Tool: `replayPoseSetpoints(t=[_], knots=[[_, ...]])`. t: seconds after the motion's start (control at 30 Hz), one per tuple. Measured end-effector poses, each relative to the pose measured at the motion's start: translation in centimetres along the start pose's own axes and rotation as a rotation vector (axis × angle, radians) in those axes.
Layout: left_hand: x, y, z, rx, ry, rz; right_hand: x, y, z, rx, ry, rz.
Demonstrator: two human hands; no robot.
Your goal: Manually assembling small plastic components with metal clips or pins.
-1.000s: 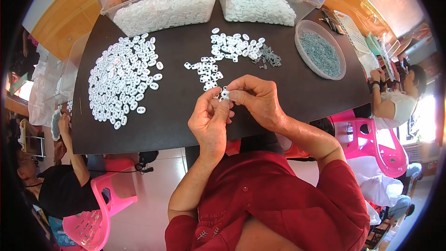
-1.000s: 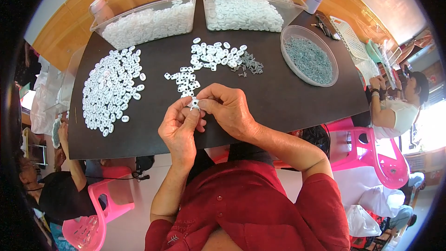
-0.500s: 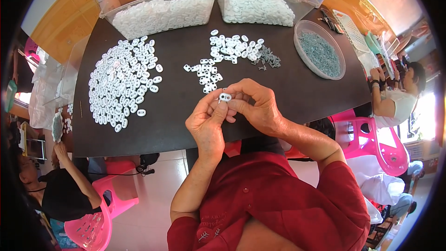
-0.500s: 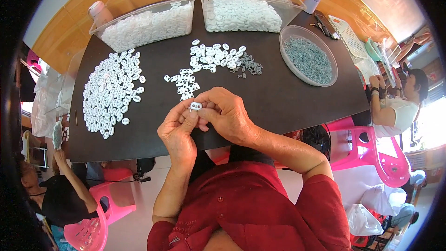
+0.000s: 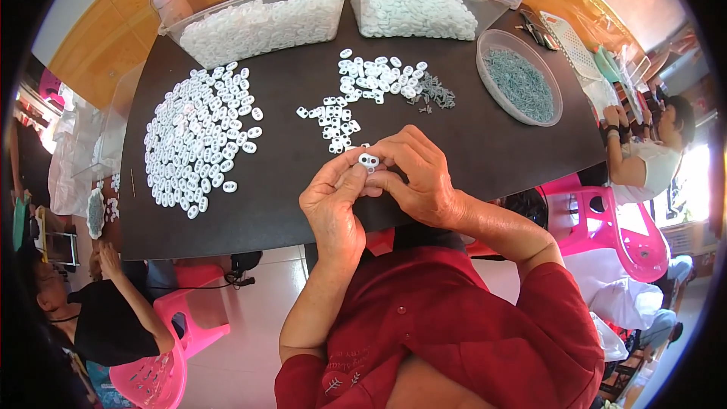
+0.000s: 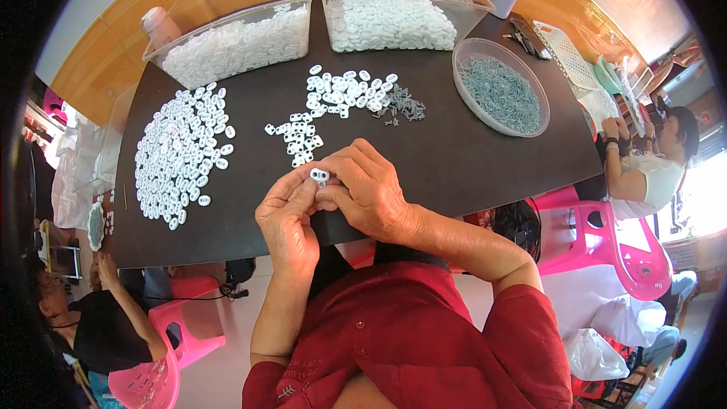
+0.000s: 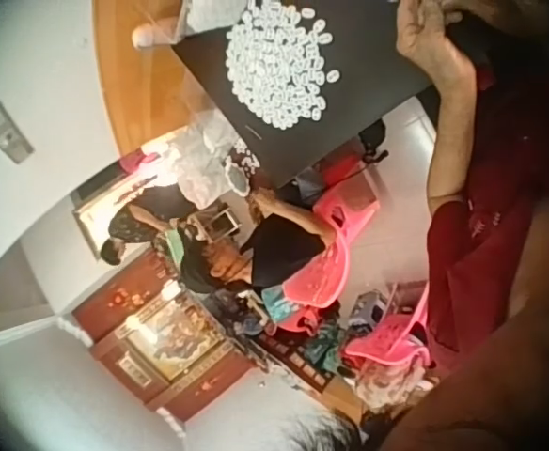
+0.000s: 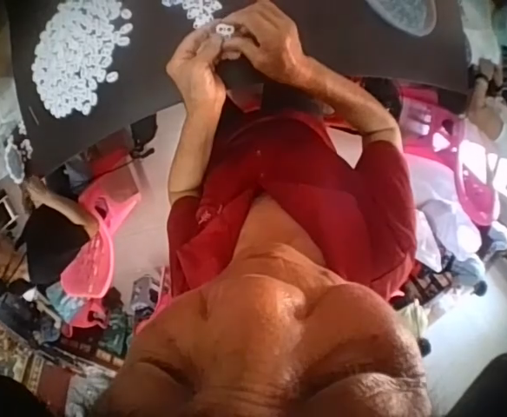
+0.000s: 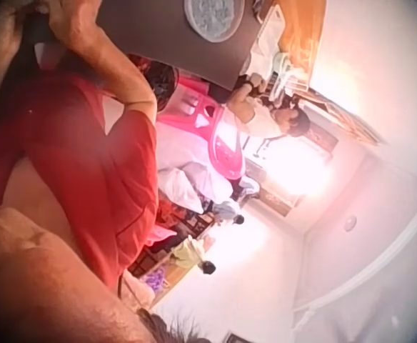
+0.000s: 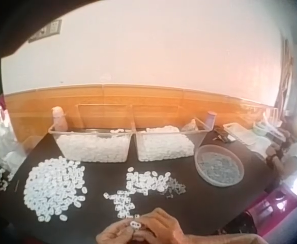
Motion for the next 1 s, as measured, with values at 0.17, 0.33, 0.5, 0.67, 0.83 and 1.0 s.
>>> replayPoseSetpoints(t=[0.17,0.33,0.5,0.67,0.83,1.0], knots=[[-0.18,-0.06,0.03,0.01,-0.011,0.048,-0.14,0.11,-0.07,-0.017,0.005,0.005],[-0.06,-0.02,0.01,0.043,-0.026,0.068,-0.26,0.1,-0.09,-0.04,-0.002,0.003],[-0.4,-0.35,-0.11,0.085,-0.108,0.127,-0.45,0.01,-0.12,-0.007,-0.053,0.058],[-0.63,-0.54,-0.48,0.099,-0.14,0.186,-0.33,0.23,-0.19,-0.005,-0.067,0.03],[-0.76,-0.72,-0.13,0.111,-0.138,0.223,-0.3,0.26,-0.23,-0.002,-0.073,0.03],[-0.67,-0.45,0.21,0.14,-0.117,0.169,-0.32,0.4,-0.07,-0.061,-0.05,0.027]])
Point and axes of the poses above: each hand's wrist, its own y-axis away from the middle knuckle, its own x-axis out of the palm, z = x × y, the point moved 3 cm from there along -y, towards the middle knuckle, and after that the axes turned 2 degrees about -z, right-handed, at the moved point
